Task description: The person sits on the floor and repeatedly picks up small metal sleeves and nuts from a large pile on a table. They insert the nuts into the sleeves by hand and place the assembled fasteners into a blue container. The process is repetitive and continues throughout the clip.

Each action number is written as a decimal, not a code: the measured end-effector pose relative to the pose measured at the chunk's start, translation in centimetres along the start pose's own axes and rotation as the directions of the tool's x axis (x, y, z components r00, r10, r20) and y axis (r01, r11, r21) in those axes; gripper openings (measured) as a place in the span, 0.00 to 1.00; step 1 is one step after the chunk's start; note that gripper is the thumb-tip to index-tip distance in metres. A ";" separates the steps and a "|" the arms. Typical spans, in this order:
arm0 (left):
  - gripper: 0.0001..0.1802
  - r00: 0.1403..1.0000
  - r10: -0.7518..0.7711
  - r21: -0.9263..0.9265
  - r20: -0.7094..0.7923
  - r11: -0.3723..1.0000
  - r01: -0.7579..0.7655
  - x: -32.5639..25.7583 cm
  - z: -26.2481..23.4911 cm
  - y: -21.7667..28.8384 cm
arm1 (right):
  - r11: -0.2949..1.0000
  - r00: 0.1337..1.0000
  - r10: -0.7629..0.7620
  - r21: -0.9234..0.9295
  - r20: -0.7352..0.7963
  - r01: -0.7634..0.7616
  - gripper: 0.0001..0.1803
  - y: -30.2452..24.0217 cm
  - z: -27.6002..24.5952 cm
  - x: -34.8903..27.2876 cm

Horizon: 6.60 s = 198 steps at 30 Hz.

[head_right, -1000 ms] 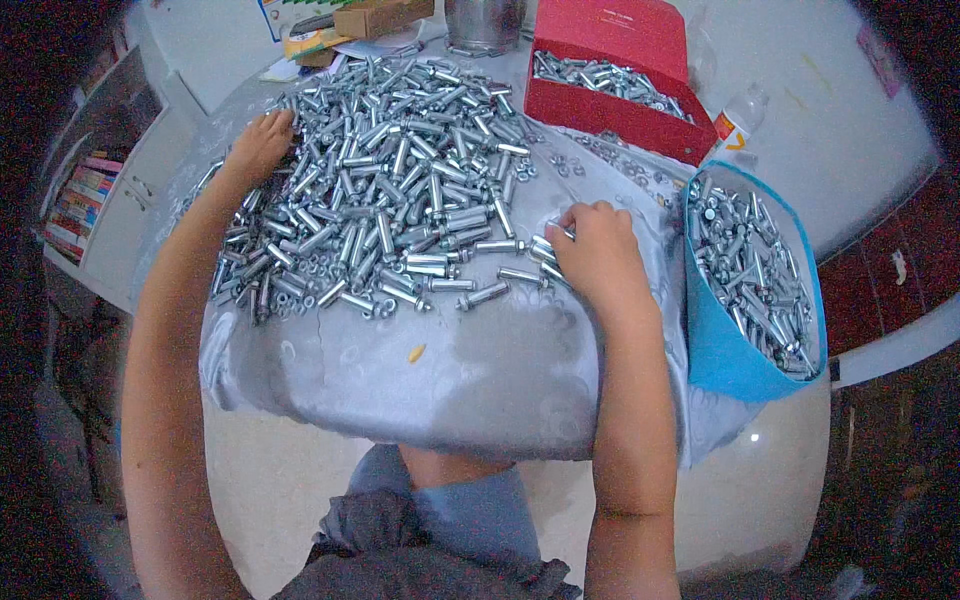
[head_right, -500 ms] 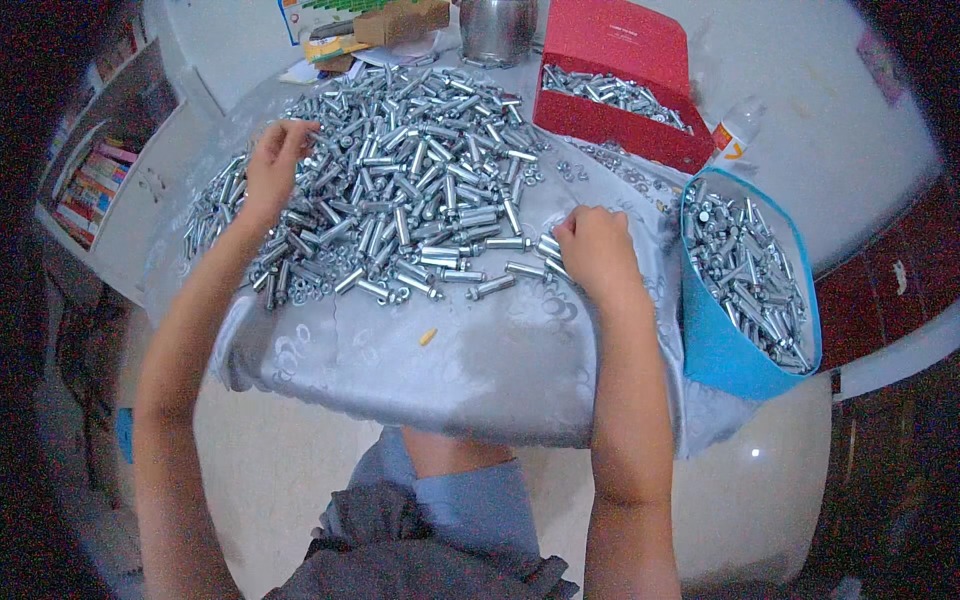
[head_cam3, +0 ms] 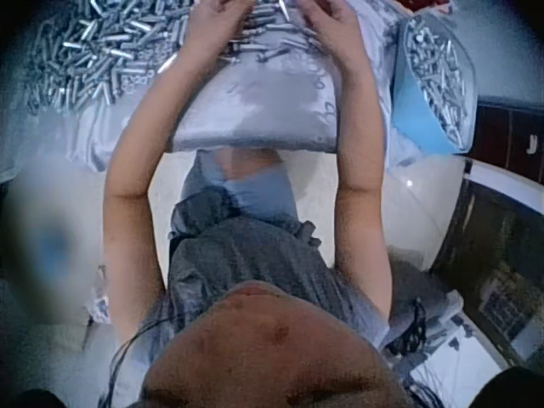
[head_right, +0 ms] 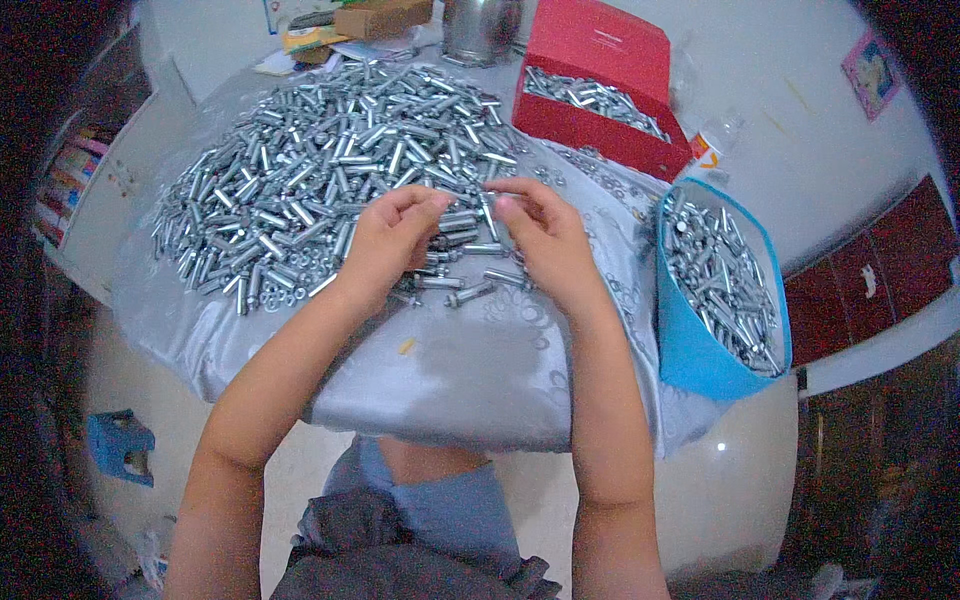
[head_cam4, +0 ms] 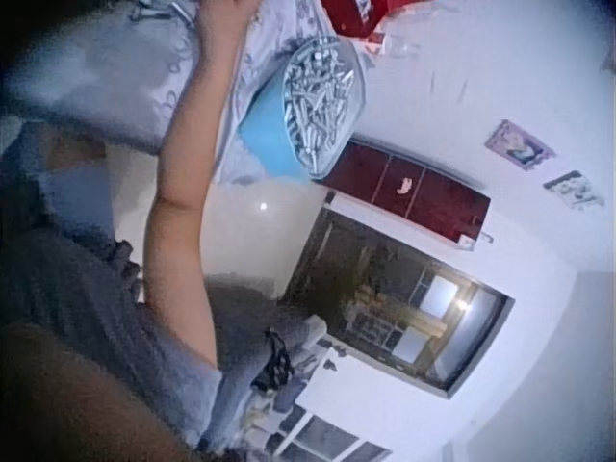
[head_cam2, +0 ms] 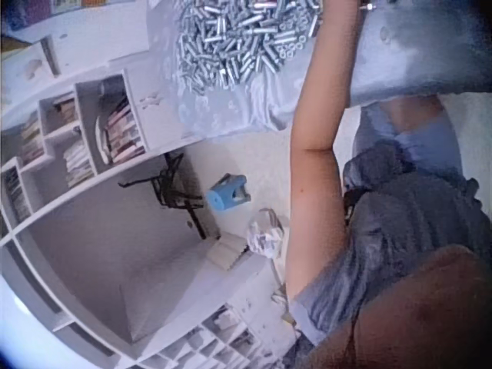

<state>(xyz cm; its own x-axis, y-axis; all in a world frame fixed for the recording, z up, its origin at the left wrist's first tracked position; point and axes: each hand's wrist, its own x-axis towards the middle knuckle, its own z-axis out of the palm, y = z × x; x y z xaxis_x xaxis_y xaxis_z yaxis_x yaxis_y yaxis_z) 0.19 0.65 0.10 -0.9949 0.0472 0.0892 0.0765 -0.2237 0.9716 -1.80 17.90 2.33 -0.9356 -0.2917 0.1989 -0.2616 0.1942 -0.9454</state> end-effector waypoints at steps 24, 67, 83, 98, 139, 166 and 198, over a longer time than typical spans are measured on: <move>0.08 0.977 0.206 0.165 0.063 0.963 -0.214 -0.5 0.2 0.5 | 0.993 0.994 -0.061 0.111 0.087 0.051 0.12 0.1 0.3 -0.2; 0.17 0.981 -0.174 -0.061 0.082 0.982 0.179 -1.0 0.5 1.2 | 0.987 0.944 -0.160 -0.068 -0.287 0.147 0.21 0.2 -3.2 0.6; 0.16 0.983 -0.179 -0.038 0.049 0.983 0.181 -0.9 0.5 1.0 | 0.708 0.910 -0.073 -0.664 -0.407 -0.240 0.15 3.6 -5.6 0.9; 0.15 0.990 -0.137 0.121 0.014 0.983 0.135 -1.0 0.5 1.2 | 0.548 0.911 -0.021 -0.767 -0.412 -0.334 0.27 5.0 -5.8 1.1; 0.15 0.998 -0.050 0.184 0.047 0.982 0.041 -1.3 0.5 1.1 | -0.012 0.983 -0.179 -0.999 -0.048 -0.050 0.11 5.5 -6.5 -8.1; 0.14 0.999 0.008 0.210 0.041 0.977 -0.016 -1.4 0.5 0.9 | 0.239 0.986 0.036 -0.956 -0.164 -0.168 0.25 -2.2 -4.6 -11.5; 0.14 0.998 -0.023 0.261 0.057 0.965 0.008 -0.5 0.3 -0.1 | 0.642 0.957 -0.268 -0.761 -0.111 0.091 0.13 3.9 -5.8 -3.2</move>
<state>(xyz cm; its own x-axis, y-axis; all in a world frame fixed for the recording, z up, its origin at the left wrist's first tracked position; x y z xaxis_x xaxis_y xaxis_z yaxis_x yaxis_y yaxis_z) 0.73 0.98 0.05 -0.9910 0.1081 0.0789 0.0835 0.0390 0.9957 -1.19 25.00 -0.52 -0.8519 -0.2268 0.4721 -0.4335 0.8112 -0.3925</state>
